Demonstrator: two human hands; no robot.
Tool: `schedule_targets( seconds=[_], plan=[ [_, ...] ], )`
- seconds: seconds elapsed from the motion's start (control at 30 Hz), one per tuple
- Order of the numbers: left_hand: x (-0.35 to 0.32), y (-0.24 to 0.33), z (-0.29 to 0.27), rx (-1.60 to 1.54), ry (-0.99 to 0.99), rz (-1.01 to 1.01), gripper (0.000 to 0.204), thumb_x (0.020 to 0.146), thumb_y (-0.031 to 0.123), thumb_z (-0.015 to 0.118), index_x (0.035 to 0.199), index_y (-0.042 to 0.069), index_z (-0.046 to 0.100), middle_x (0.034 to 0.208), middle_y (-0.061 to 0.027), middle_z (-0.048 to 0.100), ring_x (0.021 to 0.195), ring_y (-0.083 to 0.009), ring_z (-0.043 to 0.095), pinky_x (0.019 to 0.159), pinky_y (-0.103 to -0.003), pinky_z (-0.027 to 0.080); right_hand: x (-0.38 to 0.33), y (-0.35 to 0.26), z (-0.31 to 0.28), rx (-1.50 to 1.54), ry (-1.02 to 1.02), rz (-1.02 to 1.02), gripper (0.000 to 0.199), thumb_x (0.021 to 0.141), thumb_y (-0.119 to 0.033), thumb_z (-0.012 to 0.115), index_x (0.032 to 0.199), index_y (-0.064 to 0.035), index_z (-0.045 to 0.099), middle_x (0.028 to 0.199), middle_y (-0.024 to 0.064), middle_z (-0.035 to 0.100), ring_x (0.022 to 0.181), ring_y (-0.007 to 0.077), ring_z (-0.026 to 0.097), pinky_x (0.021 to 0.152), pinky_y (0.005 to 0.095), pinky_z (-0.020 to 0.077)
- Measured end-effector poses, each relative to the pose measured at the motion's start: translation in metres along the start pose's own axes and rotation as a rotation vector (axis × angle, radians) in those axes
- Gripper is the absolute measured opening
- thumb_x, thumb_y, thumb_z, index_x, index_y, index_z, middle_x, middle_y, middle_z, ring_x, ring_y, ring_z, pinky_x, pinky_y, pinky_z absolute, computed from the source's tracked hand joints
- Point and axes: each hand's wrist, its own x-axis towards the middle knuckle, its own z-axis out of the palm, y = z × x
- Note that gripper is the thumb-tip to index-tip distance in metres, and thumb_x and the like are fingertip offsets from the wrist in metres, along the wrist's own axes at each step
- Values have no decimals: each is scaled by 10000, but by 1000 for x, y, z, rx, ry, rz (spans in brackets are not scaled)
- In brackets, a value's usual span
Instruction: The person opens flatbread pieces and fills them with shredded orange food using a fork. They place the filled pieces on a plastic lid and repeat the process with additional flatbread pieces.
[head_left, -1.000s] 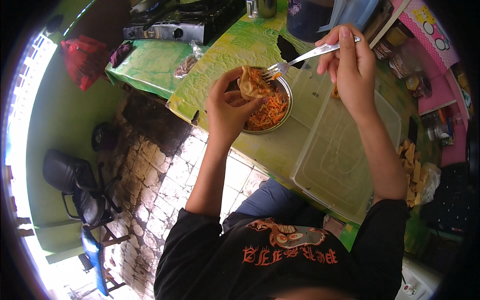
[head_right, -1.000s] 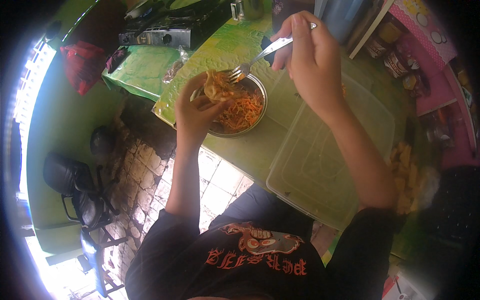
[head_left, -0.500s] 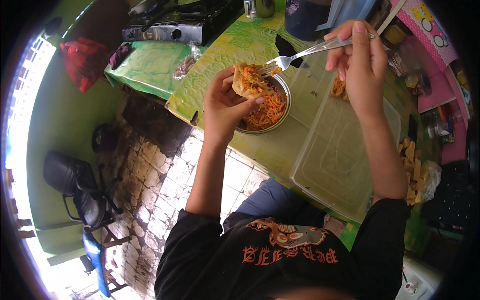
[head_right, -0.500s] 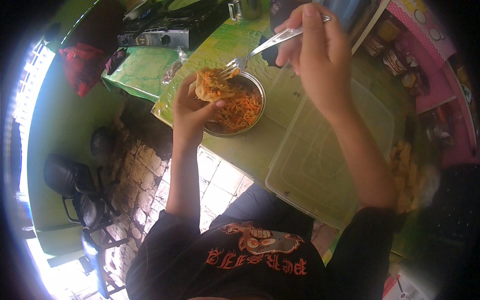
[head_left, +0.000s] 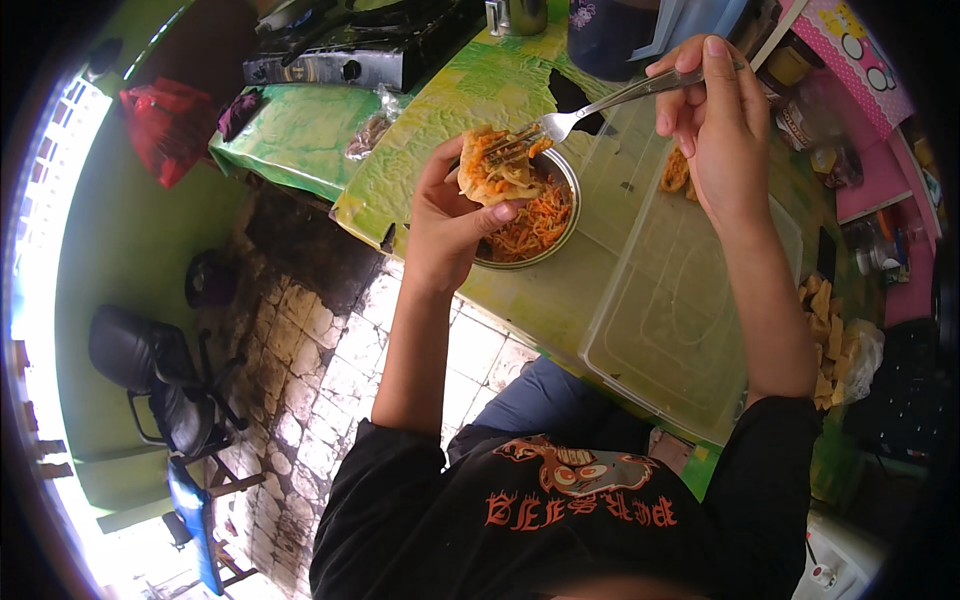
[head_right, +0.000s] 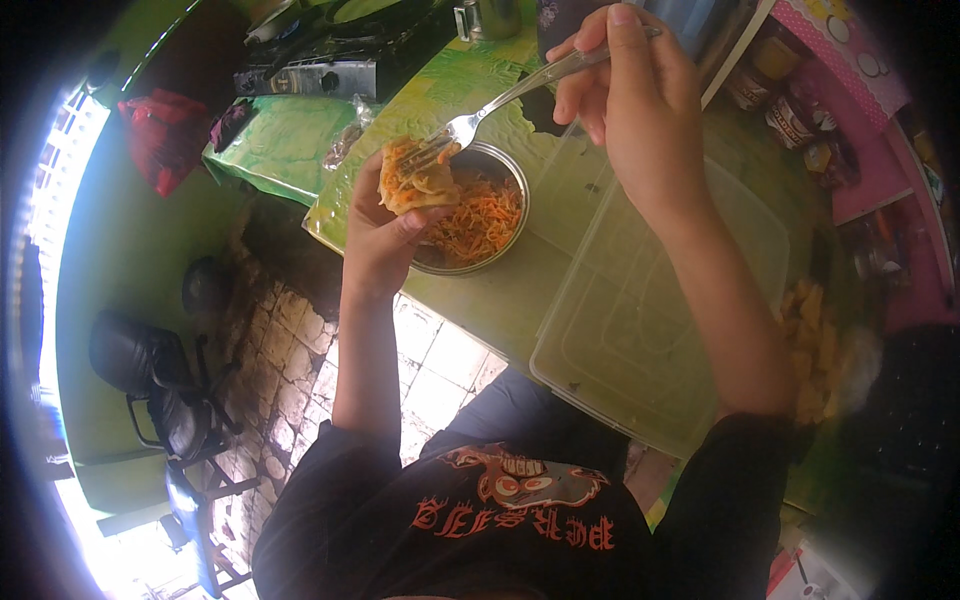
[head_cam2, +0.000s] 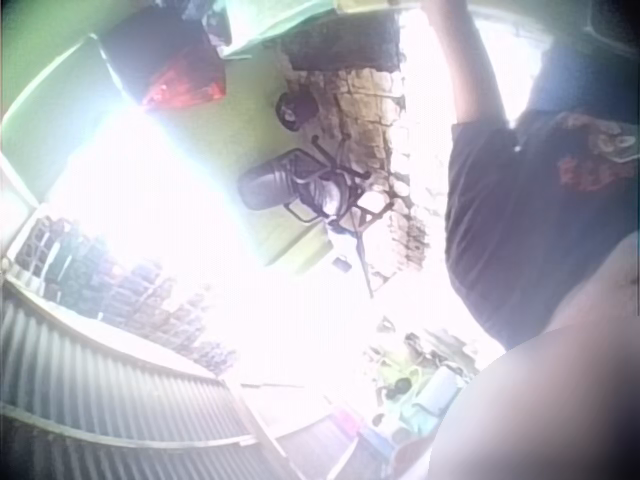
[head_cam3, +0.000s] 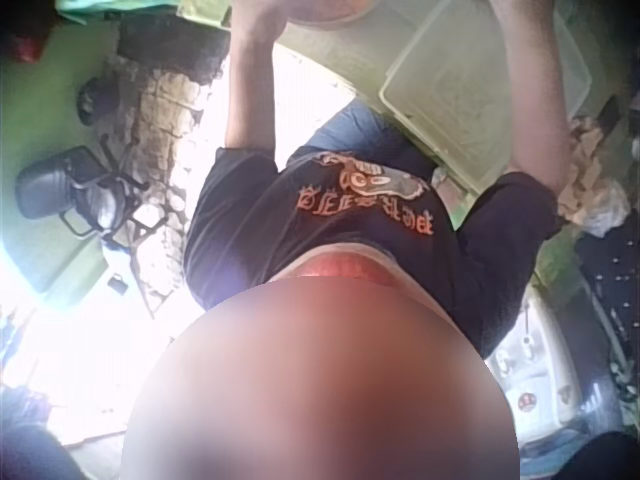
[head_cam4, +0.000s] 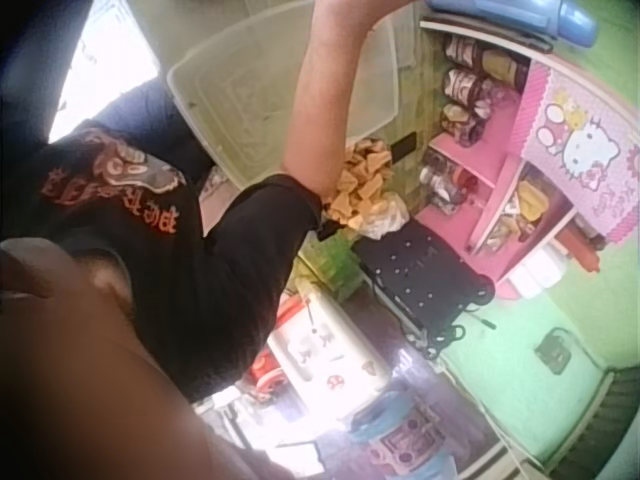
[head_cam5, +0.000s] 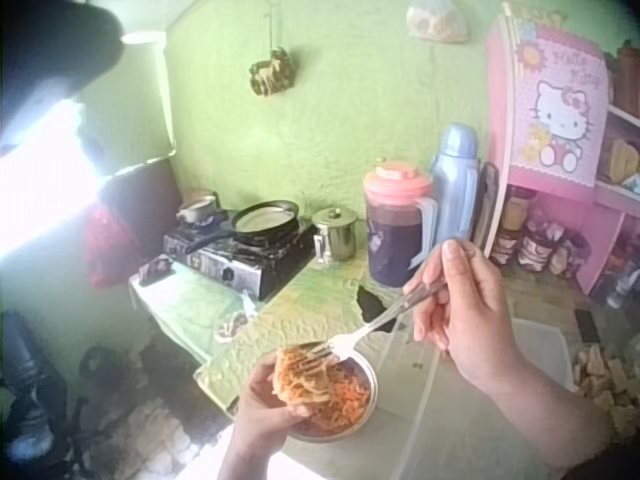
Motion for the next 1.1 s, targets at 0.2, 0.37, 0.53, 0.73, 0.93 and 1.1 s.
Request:
schedule_targets(
  seconds=[0.2,0.37,0.53,0.73,0.93,1.1],
  plan=[
    [-1,0,4,-63,46,2,673,661,-84,760,1256,3,456,1175,-171,588,1093,-246,582,953,-388,477,-2,-14,8,-71,-73,-136,298,1026,-231,307,863,-38,466,843,123,603,475,62,460,378,170,293],
    [0,-2,9,113,70,106,665,646,-103,766,1230,-17,460,1173,-178,570,1096,-244,573,942,-379,488,-15,-36,19,-198,-208,-324,300,1014,-191,292,840,-16,463,796,111,575,467,64,448,400,170,312],
    [1,-4,14,113,109,142,664,638,-106,773,1219,-26,463,1167,-182,564,1095,-238,567,941,-370,489,-22,-42,37,-431,-266,-825,240,958,-88,376,773,16,488,695,84,520,527,141,494,482,252,408],
    [0,1,14,248,212,26,645,647,-100,771,1209,-31,465,1159,-177,566,1088,-234,567,936,-368,492,-36,-49,44,-390,-447,-820,118,886,-5,468,789,43,516,686,104,532,614,233,571,546,311,469],
    [4,-8,7,170,110,171,624,664,-141,734,1209,-33,449,1172,-172,544,1084,-245,566,925,-368,516,-29,-37,36,-379,-338,-708,246,971,-116,363,824,23,501,786,131,555,495,106,471,451,210,367],
    [4,-9,2,260,118,212,631,682,-162,703,1226,-33,411,1194,-187,510,1117,-276,551,903,-390,546,-19,-35,19,-167,-183,-466,306,1019,-197,279,855,-6,454,840,151,563,460,73,439,406,169,317]
  ],
)
